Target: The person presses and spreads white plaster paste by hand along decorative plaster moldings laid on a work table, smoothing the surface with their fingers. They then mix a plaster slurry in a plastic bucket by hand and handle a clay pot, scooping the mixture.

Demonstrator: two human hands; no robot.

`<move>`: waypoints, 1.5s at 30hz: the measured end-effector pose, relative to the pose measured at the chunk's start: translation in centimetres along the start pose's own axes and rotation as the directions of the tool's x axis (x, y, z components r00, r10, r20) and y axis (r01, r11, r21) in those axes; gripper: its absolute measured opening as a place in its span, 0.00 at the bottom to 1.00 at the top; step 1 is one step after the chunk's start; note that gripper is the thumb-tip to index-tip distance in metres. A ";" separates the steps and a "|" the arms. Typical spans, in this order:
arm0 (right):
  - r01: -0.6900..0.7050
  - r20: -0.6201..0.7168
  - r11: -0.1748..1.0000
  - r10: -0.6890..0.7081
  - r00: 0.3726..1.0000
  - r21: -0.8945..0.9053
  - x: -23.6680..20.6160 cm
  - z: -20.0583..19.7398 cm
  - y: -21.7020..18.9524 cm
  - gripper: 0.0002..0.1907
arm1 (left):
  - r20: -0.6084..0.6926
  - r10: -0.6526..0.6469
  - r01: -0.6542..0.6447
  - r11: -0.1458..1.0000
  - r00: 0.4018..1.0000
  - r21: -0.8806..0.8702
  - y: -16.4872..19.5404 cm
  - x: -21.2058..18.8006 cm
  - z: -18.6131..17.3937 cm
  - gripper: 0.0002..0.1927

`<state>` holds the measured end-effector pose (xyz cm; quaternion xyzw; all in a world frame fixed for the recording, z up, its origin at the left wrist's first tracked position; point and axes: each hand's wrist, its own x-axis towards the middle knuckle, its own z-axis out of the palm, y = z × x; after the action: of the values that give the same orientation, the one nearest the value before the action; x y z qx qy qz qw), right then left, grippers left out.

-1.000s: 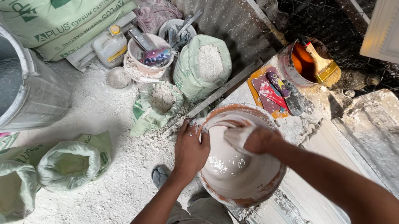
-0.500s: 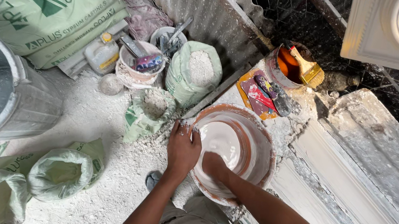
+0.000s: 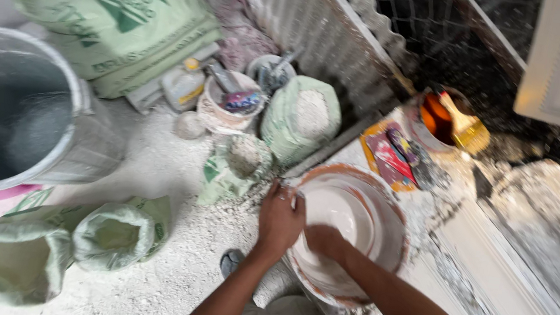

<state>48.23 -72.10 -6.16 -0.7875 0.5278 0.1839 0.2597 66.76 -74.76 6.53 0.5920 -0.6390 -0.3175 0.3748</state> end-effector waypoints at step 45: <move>0.180 0.116 0.937 -0.151 0.982 -0.300 5.9 -6.4 3.7 0.14 | -0.467 -0.035 0.103 0.987 0.884 0.120 1.3 -5.1 -0.2 0.10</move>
<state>47.11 -81.46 -5.16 -0.8508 0.4118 0.2777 0.1715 66.36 -69.54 7.16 0.6980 -0.5306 -0.1343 0.4618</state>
